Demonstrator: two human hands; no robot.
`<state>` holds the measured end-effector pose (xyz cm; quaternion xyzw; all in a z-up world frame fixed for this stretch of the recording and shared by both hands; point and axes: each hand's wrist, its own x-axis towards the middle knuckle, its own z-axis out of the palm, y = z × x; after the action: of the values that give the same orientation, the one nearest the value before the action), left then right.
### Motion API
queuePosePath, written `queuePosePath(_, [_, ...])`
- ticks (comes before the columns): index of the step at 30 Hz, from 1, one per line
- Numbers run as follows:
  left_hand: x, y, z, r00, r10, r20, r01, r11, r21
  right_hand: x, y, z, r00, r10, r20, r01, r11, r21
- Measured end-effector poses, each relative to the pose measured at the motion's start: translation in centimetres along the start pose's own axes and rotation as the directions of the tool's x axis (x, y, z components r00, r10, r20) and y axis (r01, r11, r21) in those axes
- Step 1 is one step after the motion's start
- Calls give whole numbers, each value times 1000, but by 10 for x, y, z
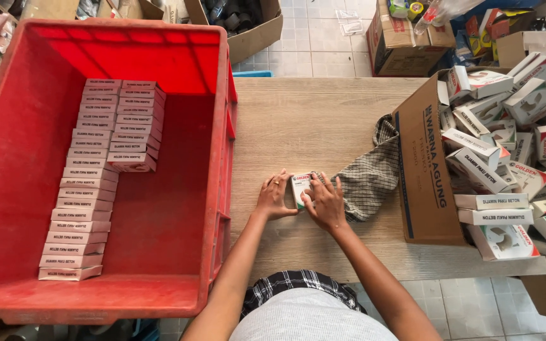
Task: Sorting and organizing small product boxes by moving them between a table, a cardboard box, and a large red plastic crate, occasionally wiping them with a cloth.
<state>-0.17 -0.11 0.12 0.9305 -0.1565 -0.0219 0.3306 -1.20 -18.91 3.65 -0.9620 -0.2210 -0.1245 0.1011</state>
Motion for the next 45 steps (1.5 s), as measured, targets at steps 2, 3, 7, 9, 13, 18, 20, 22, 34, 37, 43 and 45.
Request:
queuePosePath(2, [1, -3, 4, 1000, 4, -7, -4, 1000, 19, -8, -9, 4, 998, -57, -4, 57, 998, 22])
queuePosePath(3, [1, -4, 6, 1000, 6, -13, -6, 999, 38, -12, -13, 6, 993, -114, -7, 114, 992, 46])
queuePosePath(7, [-1, -1, 0, 1000, -1, -3, 0, 1000, -8, -34, -21, -13, 972, -234, 7, 233, 969, 86])
queuePosePath(9, [-2, 2, -1, 1000, -10, -4, 10, 1000, -11, -38, -10, -4, 990, -140, -5, 140, 990, 17])
queuePosePath(13, [1, 0, 4, 1000, -25, -13, 25, 1000, -9, -15, -14, 4, 998, -4, -65, 1, 999, -38])
queuePosePath(18, [1, -12, 17, 999, -2, -49, 3, 1000, 21, -19, -40, 8, 970, -242, 22, 232, 949, 215])
queuePosePath(20, [0, -8, 12, 1000, 0, -26, 1, 999, 33, -25, -27, 8, 954, -297, -49, 301, 930, 211])
queuePosePath(22, [1, -7, 10, 1000, 3, -7, -3, 999, 41, -27, -12, 5, 929, -352, -118, 369, 908, 196])
queuePosePath(34, [7, 45, 4, 996, -85, -27, 88, 987, 137, -21, -3, 5, 973, 25, -229, 105, 837, 537])
queuePosePath(37, [15, 60, 8, 982, -180, -57, 184, 981, 69, -14, -4, 0, 953, 120, -277, 76, 793, 604])
queuePosePath(43, [27, 65, 14, 969, -244, -47, 246, 969, 37, 1, 9, 5, 911, 214, -351, 24, 825, 564])
queuePosePath(45, [29, 63, 18, 980, -174, -92, 182, 980, 87, -4, 21, 32, 988, 27, -151, 17, 958, 287])
